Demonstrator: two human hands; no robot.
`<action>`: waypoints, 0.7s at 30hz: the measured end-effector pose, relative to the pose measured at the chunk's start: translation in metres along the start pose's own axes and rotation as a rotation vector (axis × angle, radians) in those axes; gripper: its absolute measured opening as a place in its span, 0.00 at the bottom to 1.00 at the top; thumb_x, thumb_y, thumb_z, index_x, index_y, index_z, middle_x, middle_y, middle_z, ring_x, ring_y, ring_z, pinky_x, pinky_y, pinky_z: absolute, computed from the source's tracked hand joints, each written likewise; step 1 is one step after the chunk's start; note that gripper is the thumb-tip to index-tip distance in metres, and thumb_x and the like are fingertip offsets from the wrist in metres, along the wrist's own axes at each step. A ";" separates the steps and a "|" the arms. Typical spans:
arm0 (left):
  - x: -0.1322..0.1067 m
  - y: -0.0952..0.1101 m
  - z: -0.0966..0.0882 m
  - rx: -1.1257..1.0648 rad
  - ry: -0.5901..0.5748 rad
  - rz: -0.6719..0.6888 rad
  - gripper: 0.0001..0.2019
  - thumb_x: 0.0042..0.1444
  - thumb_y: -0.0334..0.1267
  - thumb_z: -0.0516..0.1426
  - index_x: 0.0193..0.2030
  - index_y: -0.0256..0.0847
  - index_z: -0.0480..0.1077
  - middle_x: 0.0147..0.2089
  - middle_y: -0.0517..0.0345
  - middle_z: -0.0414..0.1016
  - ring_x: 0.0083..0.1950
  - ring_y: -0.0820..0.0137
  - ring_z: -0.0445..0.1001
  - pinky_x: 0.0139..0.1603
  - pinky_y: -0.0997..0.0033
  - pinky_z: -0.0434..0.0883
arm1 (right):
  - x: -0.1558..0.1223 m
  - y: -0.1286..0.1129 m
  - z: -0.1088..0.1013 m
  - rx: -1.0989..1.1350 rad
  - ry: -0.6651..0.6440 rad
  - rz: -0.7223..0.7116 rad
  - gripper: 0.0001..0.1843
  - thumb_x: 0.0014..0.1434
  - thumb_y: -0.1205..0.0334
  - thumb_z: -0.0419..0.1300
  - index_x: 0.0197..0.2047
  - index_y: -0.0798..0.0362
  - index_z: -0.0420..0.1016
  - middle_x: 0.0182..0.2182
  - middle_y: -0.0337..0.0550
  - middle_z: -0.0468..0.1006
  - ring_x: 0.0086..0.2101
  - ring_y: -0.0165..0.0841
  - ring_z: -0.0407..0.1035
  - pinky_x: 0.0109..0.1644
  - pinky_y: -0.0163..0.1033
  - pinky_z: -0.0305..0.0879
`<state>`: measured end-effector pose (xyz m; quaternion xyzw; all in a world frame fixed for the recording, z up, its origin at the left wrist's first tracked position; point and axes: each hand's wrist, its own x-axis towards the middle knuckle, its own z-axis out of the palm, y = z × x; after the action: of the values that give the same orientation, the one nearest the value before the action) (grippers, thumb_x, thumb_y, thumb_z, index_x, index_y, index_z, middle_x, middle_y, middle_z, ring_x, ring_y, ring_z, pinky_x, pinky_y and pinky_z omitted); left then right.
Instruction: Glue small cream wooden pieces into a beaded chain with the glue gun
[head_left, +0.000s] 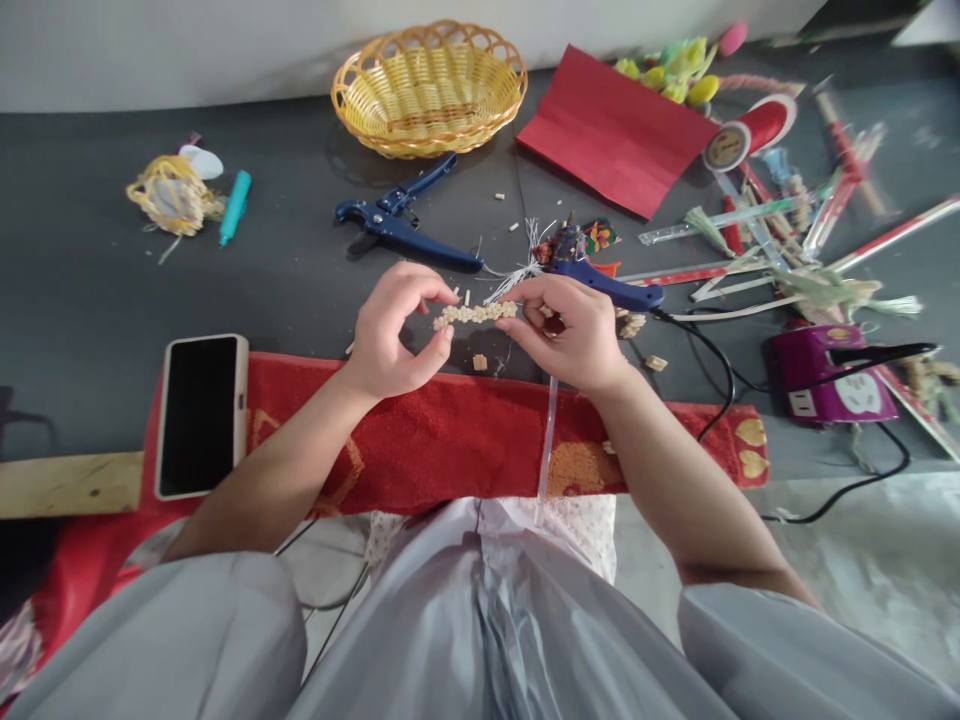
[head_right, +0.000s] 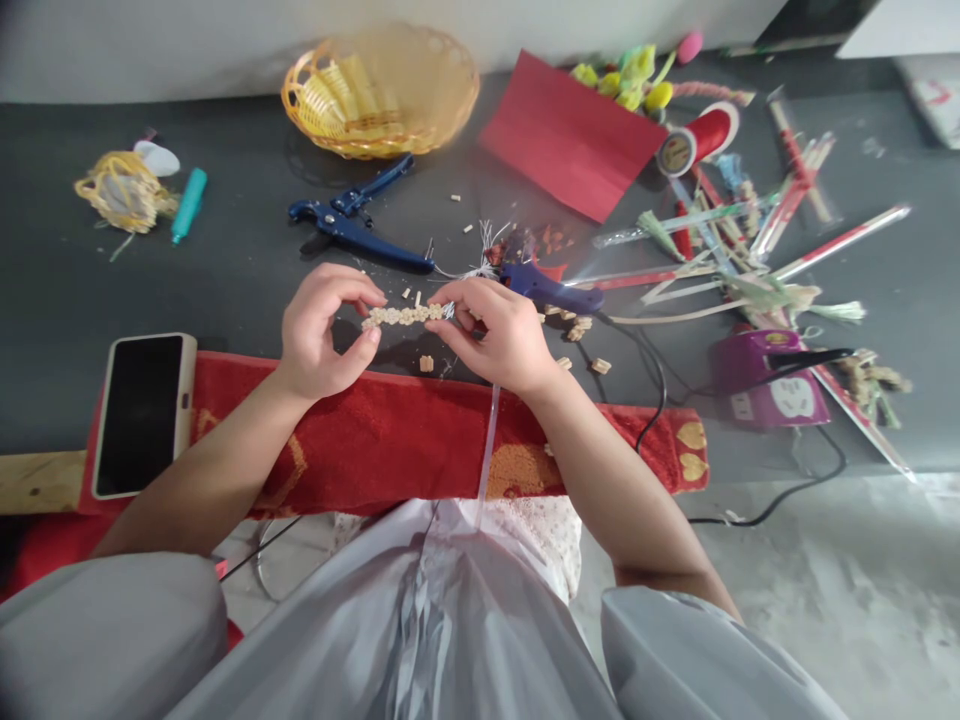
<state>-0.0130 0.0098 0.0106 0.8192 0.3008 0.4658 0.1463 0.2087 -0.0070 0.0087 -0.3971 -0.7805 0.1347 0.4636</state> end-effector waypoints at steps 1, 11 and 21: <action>0.000 0.000 0.000 0.000 -0.003 0.000 0.08 0.57 0.38 0.56 0.43 0.42 0.69 0.41 0.53 0.75 0.43 0.67 0.74 0.36 0.68 0.74 | 0.000 0.000 0.000 0.002 0.002 -0.006 0.08 0.61 0.57 0.63 0.39 0.53 0.76 0.21 0.32 0.65 0.23 0.26 0.60 0.30 0.34 0.60; 0.000 0.000 -0.002 0.043 -0.045 0.005 0.11 0.56 0.41 0.58 0.45 0.41 0.68 0.43 0.54 0.75 0.43 0.67 0.75 0.39 0.64 0.74 | 0.000 0.001 0.000 0.003 -0.008 0.020 0.08 0.61 0.56 0.63 0.39 0.52 0.75 0.21 0.32 0.64 0.23 0.27 0.59 0.30 0.35 0.60; 0.000 0.000 -0.002 0.049 -0.041 0.025 0.09 0.62 0.44 0.56 0.46 0.45 0.67 0.43 0.55 0.73 0.43 0.68 0.74 0.36 0.62 0.75 | 0.000 0.001 0.001 0.005 0.032 -0.017 0.06 0.60 0.59 0.64 0.39 0.52 0.76 0.20 0.31 0.63 0.23 0.26 0.59 0.30 0.34 0.60</action>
<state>-0.0149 0.0099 0.0121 0.8356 0.2988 0.4432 0.1266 0.2082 -0.0061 0.0074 -0.3914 -0.7761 0.1262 0.4781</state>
